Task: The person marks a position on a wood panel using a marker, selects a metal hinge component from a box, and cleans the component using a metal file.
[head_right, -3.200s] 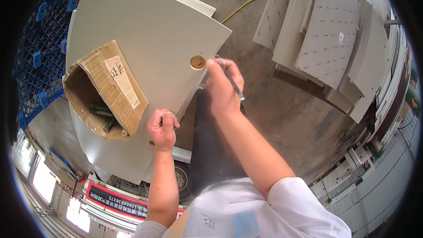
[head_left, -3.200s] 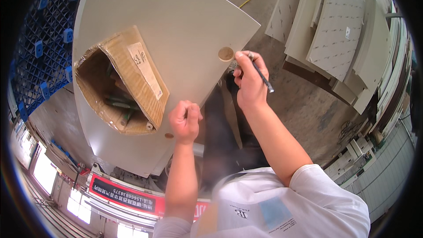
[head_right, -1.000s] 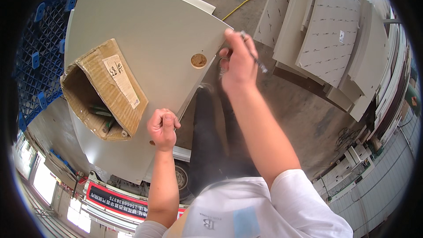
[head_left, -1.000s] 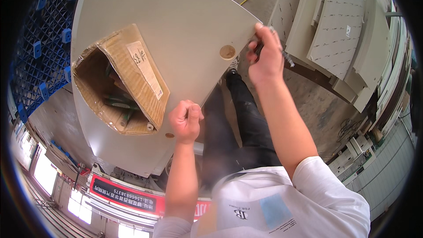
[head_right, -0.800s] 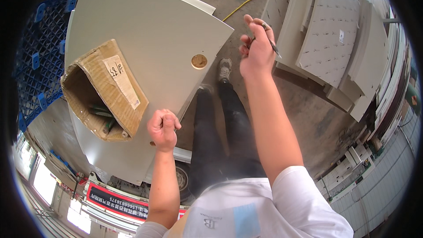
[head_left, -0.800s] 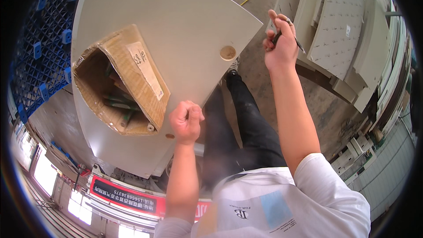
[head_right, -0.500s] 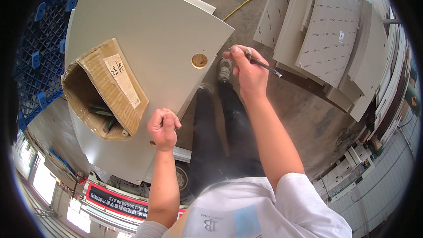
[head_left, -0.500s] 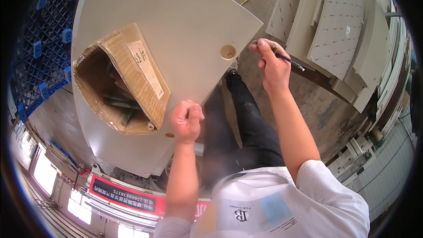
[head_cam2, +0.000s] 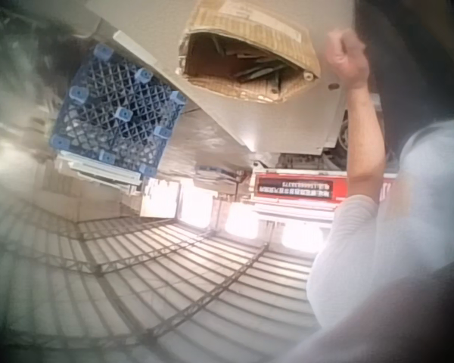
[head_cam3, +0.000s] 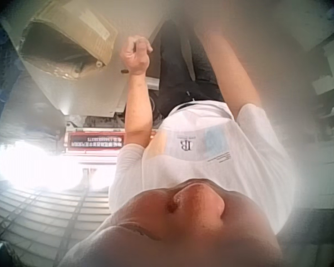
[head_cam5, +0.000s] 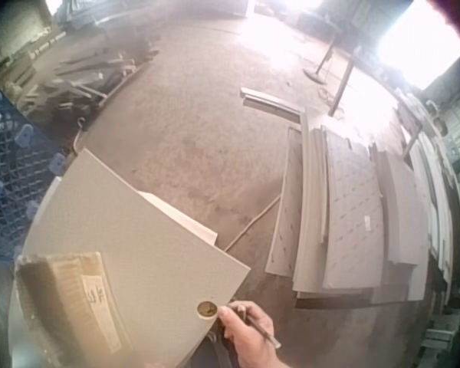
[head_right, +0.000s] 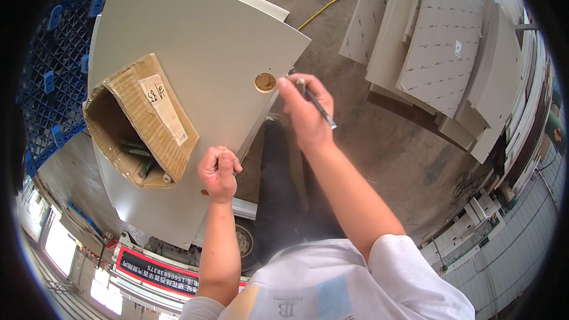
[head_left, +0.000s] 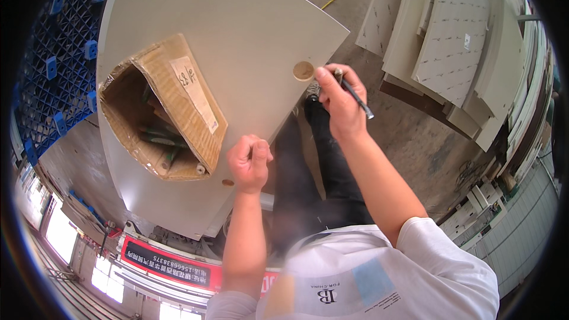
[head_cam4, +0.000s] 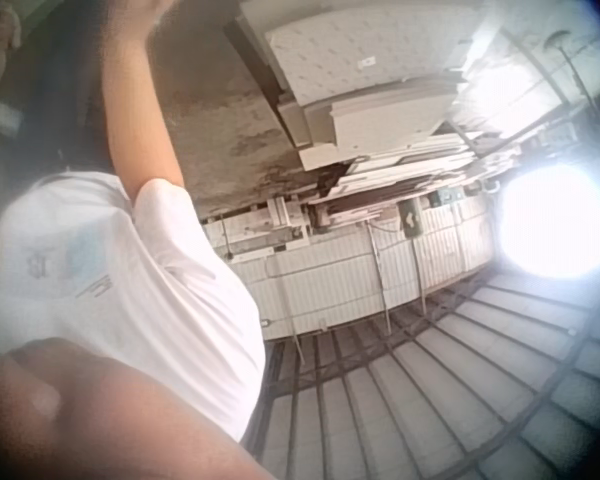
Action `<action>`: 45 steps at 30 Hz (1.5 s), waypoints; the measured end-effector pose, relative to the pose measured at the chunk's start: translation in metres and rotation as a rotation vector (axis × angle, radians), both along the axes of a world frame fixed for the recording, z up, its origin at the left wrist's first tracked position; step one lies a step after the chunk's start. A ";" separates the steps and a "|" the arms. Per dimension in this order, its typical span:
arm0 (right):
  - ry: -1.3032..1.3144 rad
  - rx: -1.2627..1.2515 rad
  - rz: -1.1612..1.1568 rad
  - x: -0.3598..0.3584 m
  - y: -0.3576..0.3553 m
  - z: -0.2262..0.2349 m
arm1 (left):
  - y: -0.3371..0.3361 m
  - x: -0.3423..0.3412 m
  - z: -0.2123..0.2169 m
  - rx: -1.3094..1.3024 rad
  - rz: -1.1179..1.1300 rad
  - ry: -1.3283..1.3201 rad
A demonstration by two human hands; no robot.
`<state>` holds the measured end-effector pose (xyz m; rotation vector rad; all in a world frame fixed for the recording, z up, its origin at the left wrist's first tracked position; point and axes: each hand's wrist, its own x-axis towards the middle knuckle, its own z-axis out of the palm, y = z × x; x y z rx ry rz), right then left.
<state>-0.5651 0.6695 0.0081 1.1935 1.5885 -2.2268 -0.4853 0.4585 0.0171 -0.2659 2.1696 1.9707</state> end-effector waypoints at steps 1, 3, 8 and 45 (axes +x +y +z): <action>-0.062 -0.061 -0.018 0.002 -0.004 0.004 | 0.001 0.000 0.001 0.000 0.004 -0.007; -0.078 -0.108 -0.088 -0.003 -0.006 0.007 | 0.001 0.000 0.002 -0.007 0.013 -0.021; -0.179 -0.164 -0.190 -0.014 -0.009 0.018 | -0.001 0.001 0.000 0.005 0.007 0.004; 0.047 0.125 -0.153 -0.060 0.032 -0.009 | -0.001 0.001 0.001 0.041 0.047 -0.027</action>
